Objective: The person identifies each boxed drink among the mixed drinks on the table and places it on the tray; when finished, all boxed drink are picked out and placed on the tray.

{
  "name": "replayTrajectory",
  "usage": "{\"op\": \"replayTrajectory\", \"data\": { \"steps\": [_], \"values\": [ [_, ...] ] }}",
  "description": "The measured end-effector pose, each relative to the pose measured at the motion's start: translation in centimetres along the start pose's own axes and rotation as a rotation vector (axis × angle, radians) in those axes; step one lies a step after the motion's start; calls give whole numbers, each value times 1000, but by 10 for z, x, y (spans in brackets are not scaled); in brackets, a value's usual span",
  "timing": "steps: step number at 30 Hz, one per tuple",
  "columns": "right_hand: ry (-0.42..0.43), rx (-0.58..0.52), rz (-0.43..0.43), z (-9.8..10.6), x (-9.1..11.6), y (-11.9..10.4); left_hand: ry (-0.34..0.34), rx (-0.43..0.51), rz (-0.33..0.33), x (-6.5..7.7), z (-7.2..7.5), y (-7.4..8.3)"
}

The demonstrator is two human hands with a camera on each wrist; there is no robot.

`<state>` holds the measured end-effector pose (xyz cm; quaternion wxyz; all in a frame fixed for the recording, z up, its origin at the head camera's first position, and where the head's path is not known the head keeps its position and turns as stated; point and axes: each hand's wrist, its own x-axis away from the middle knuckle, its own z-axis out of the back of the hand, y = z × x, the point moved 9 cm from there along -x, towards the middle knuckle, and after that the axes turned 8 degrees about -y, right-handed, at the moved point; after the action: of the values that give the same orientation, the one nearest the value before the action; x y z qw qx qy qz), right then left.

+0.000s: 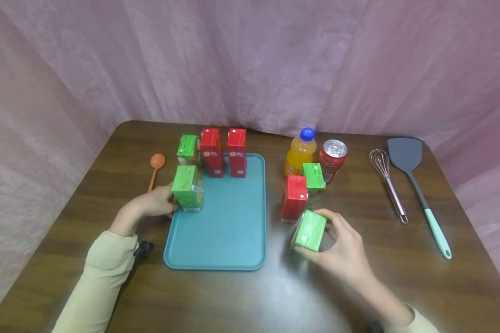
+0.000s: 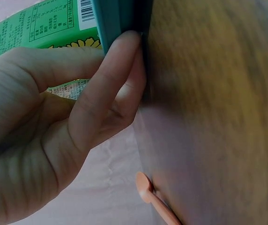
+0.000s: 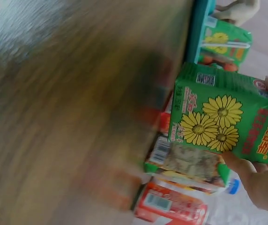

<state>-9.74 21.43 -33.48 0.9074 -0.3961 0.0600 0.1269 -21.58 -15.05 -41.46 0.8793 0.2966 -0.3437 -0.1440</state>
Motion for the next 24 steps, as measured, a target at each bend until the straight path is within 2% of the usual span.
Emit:
{"op": "replayTrajectory", "data": {
  "steps": [6, 12, 19, 24],
  "values": [
    [-13, 15, 27, 8, 4, -30, 2, 2, 0, 1, 0, 1],
    [-26, -85, 71, 6, 2, -64, 0, 9, -2, 0, 0, 1],
    [-79, -259, 86, -16, -13, -103, -9, -6, -12, -1, 1, 1],
    [-127, -294, 112, -36, -32, -121, -15, -17, -1, -1, 0, 2]
  ]
}}
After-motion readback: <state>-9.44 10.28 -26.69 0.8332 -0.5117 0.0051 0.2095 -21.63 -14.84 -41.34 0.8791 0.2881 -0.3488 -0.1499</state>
